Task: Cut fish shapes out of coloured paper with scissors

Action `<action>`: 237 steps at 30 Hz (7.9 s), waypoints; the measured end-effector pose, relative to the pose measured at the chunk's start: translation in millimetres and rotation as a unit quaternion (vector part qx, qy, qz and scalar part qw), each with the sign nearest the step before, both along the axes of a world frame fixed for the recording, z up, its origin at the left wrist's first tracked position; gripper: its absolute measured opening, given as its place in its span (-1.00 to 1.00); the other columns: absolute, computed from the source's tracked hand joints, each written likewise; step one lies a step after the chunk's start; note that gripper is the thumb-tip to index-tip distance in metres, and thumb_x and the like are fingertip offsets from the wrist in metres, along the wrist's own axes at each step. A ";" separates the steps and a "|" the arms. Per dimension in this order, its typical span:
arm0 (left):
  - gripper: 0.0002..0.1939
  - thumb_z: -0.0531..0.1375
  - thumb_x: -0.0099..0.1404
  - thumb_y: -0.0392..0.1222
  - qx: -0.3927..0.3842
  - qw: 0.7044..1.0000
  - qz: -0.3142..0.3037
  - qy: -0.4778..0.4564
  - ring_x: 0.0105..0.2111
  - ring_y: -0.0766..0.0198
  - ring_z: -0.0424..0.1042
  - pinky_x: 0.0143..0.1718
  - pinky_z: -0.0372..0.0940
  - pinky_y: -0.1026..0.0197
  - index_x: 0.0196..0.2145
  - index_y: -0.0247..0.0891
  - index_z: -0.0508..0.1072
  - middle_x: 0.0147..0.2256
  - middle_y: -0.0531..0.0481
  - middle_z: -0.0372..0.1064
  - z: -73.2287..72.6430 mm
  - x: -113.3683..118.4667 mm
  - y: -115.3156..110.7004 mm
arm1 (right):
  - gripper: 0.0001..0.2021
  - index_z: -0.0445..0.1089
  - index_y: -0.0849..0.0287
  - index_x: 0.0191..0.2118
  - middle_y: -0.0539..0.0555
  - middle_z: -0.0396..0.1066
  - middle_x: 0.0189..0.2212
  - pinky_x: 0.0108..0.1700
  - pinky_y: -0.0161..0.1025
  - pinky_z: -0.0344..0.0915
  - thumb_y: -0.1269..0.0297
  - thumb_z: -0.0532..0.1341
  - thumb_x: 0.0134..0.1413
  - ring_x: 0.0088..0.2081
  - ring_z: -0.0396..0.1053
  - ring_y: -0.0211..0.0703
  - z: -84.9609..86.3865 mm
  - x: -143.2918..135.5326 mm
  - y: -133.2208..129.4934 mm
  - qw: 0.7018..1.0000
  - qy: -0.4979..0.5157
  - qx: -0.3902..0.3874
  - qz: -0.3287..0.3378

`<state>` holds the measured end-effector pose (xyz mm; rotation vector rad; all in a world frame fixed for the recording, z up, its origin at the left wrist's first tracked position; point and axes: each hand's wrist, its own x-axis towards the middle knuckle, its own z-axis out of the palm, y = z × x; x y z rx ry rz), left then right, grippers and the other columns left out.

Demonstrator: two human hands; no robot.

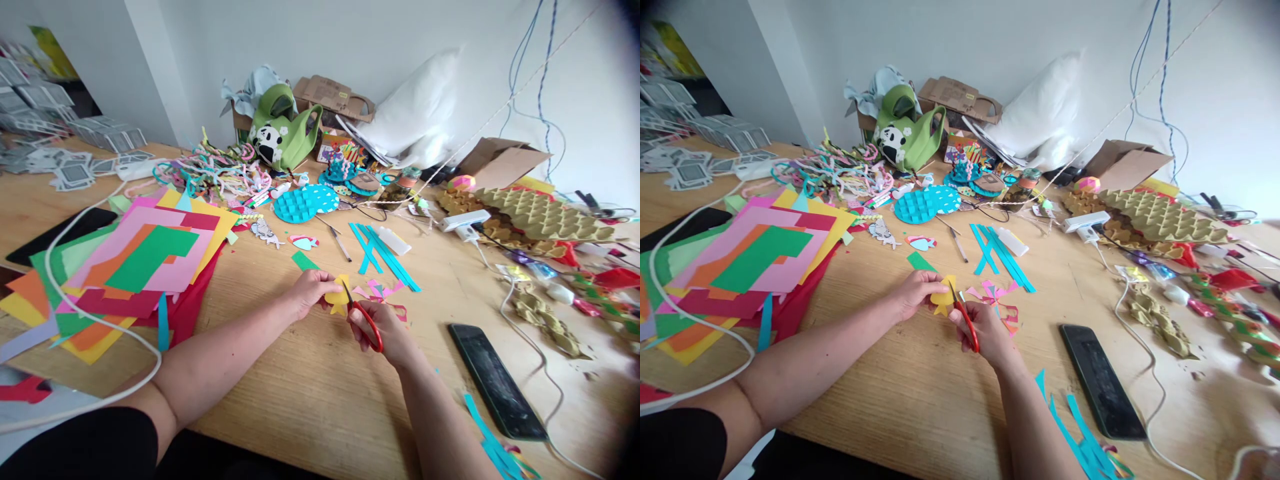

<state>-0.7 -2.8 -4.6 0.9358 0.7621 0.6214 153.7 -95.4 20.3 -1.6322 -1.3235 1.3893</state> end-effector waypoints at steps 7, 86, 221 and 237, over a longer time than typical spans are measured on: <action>-0.70 0.39 -0.10 -0.09 0.001 1.000 0.013 0.007 -0.65 0.43 0.24 -0.68 0.09 0.36 -0.53 -0.33 0.39 -0.60 0.05 0.31 -2.1 0.8 1.3 | -0.48 0.25 0.14 -0.54 -0.03 0.32 -0.70 -0.68 -0.35 0.01 -0.26 0.33 -0.14 -0.73 0.26 -0.27 0.5 -0.4 -0.1 1.000 0.000 0.002 0.000; -0.88 0.30 -0.04 -0.26 -0.017 1.000 0.012 0.009 -0.65 0.41 0.26 -0.68 0.06 0.36 -0.51 -0.34 0.43 -0.60 0.03 0.36 2.9 1.3 -1.1 | -0.48 0.26 0.16 -0.52 -0.03 0.33 -0.69 -0.66 -0.35 0.05 -0.25 0.32 -0.11 -0.72 0.26 -0.28 0.5 -0.4 0.2 1.000 0.008 0.013 0.007; -0.80 0.34 -0.09 -0.19 -0.033 0.998 -0.051 0.005 -0.60 0.33 0.37 -0.63 0.02 0.33 -0.50 -0.33 0.45 -0.59 -0.02 0.42 -0.2 -1.1 2.5 | -0.45 0.26 0.15 -0.52 0.00 0.36 -0.64 -0.64 -0.32 0.11 -0.31 0.31 -0.12 -0.68 0.32 -0.23 3.2 4.3 -0.4 0.999 0.006 0.024 0.043; -0.82 0.32 -0.09 -0.19 -0.018 0.999 -0.047 0.011 -0.63 0.36 0.31 -0.61 0.01 0.32 -0.50 -0.33 0.48 -0.61 -0.04 0.42 0.6 -2.1 2.9 | -0.50 0.25 0.13 -0.50 -0.04 0.35 -0.67 -0.66 -0.31 0.12 -0.23 0.34 -0.12 -0.70 0.29 -0.24 2.7 6.6 -1.6 0.999 -0.003 0.007 0.032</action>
